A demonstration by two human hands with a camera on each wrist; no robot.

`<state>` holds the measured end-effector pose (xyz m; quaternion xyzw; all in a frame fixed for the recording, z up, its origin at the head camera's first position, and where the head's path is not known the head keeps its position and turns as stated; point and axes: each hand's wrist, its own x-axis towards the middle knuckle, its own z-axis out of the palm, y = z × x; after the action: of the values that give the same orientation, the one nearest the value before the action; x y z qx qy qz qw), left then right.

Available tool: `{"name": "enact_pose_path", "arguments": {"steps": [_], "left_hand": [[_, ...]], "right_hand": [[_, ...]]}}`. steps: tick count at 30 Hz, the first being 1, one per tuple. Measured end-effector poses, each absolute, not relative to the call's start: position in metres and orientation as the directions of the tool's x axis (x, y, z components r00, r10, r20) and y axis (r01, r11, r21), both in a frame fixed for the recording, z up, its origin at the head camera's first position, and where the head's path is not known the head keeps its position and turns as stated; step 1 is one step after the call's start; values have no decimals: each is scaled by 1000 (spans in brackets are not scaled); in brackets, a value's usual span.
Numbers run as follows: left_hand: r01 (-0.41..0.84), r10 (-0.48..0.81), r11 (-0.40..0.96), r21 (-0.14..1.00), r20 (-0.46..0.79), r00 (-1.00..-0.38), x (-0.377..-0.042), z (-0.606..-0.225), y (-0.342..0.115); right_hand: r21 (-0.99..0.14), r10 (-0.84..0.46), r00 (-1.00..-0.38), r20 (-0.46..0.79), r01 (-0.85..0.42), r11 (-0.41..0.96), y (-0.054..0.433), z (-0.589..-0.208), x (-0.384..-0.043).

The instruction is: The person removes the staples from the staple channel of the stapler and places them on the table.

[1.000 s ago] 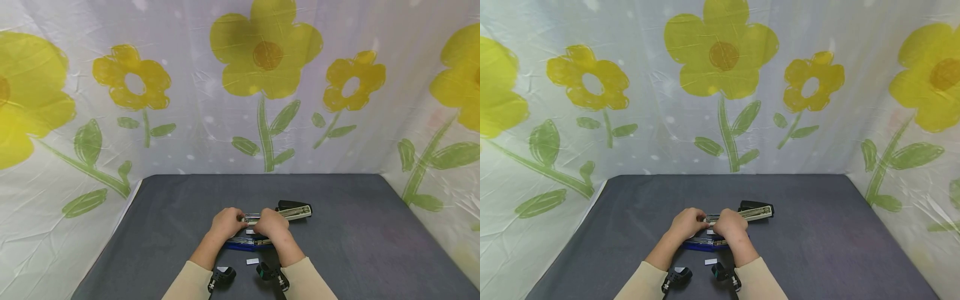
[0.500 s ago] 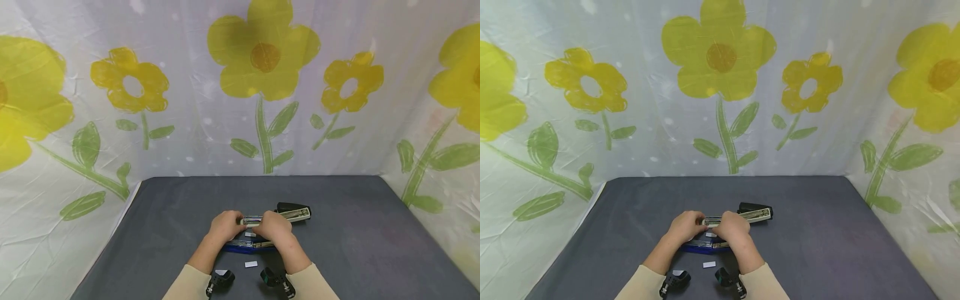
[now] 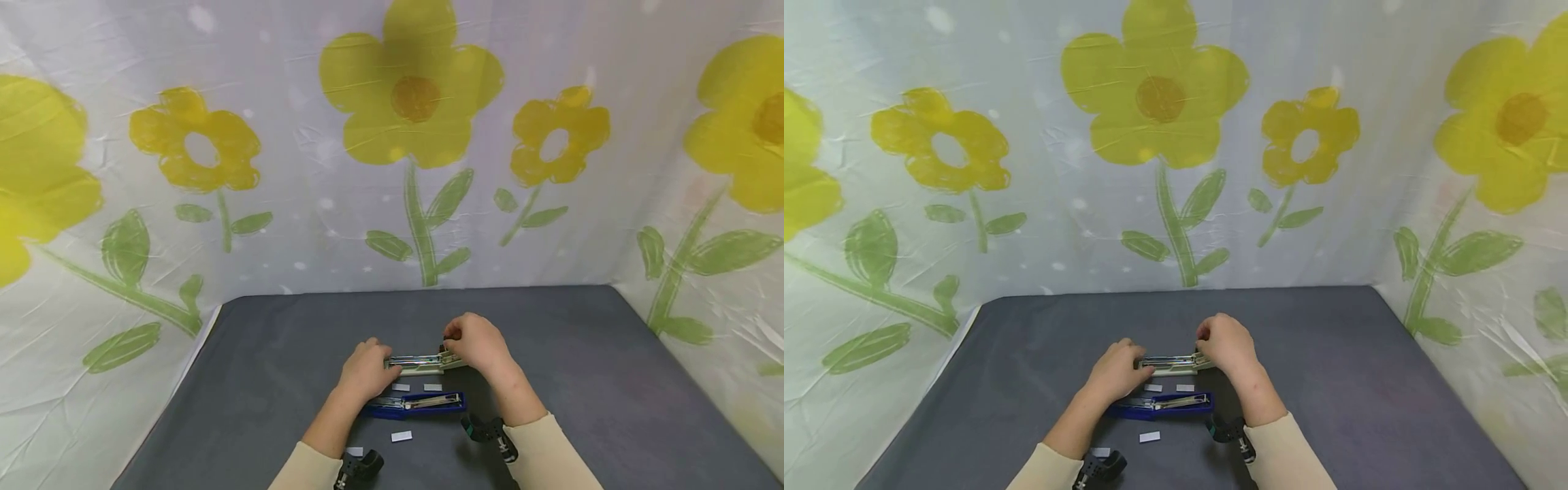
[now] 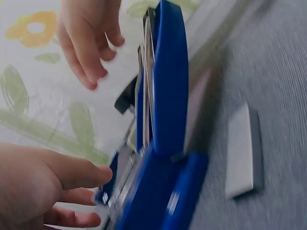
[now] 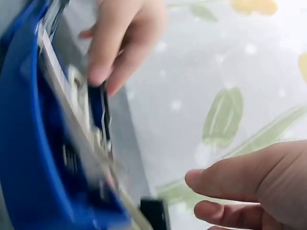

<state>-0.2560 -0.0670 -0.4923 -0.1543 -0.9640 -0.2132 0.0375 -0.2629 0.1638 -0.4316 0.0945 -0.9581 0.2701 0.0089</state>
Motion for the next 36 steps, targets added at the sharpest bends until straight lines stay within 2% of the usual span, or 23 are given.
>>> {"name": "enact_pose_path", "arguments": {"steps": [11, 18, 23, 26, 30, 36], "left_hand": [[307, 305, 857, 415, 75, -950, -270, -471, -32], [274, 294, 887, 372, 2, -956, -294, -467, -6], [279, 316, 896, 346, -55, -947, -314, -472, 13], [265, 328, 887, 379, -113, -938, -324, -478, 22], [226, 340, 848, 479, -165, -926, -332, -485, 27], [210, 351, 818, 536, -176, -920, -336, -480, 28]], "right_hand": [[-352, -179, -980, -82, -139, 926, 176, -438, -289], [-242, -200, -974, -107, -170, 955, 175, -438, -302], [-215, -239, -965, -111, -212, 953, 176, -438, -311], [-226, -258, -959, -116, -228, 947, 176, -439, -314], [-245, -292, -950, -107, -260, 934, 173, -440, -315], [-219, -327, -943, -65, -306, 927, 169, -438, -317]]}}
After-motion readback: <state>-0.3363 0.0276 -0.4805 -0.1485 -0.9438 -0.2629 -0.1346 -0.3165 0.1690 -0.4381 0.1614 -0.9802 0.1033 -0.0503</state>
